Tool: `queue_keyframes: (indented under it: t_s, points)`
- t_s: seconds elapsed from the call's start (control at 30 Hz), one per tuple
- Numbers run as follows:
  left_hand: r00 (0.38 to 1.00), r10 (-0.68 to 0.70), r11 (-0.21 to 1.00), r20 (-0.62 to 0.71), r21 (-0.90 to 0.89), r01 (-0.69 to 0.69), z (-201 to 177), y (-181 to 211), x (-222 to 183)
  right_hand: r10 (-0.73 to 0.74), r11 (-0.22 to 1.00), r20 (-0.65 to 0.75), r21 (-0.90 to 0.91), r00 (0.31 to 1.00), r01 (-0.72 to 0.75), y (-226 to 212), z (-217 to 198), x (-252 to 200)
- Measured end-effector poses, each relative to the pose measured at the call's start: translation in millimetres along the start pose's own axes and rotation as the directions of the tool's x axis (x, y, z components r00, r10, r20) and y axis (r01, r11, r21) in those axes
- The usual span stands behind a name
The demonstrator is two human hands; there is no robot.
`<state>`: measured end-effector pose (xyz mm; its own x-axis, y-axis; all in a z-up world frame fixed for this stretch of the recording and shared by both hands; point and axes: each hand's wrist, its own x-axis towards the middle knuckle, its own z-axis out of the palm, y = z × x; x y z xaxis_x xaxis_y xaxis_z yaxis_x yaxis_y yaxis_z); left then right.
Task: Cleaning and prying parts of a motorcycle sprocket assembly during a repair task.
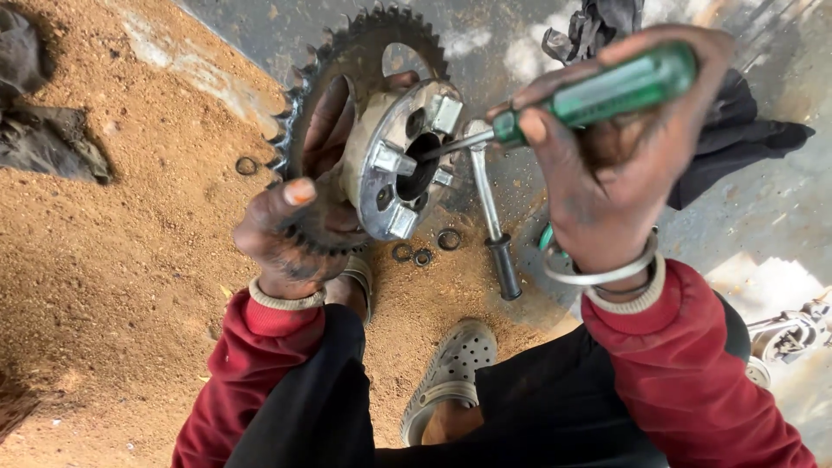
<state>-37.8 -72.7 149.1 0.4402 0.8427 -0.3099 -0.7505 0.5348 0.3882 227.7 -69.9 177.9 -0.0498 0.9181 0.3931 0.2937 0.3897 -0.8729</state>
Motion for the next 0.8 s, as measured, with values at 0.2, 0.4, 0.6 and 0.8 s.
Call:
queue_keyframes:
  t_s: [0.2,0.4,0.6,0.8]
  points:
    - [0.999,0.000,0.998,0.035,0.069,-0.002,-6.1,-2.6,0.9,0.175,0.984,-0.044,0.036,0.984,-0.173,-7.8,12.2,-3.7]
    - [0.994,0.057,0.997,0.098,-0.048,-0.052,-5.1,-8.2,8.9,0.549,0.761,-0.142,0.491,0.823,-0.423,-1.0,31.0,-21.9]
    - [0.652,0.525,0.541,0.547,0.377,-0.752,-26.8,-15.9,18.8,0.779,0.296,0.023,0.867,0.627,-0.400,-4.2,25.3,-17.1]
    - [0.946,0.321,0.946,0.042,0.034,-0.322,-42.0,-21.2,10.1,0.167,0.975,-0.223,0.179,0.960,-0.128,-9.2,11.2,-16.5]
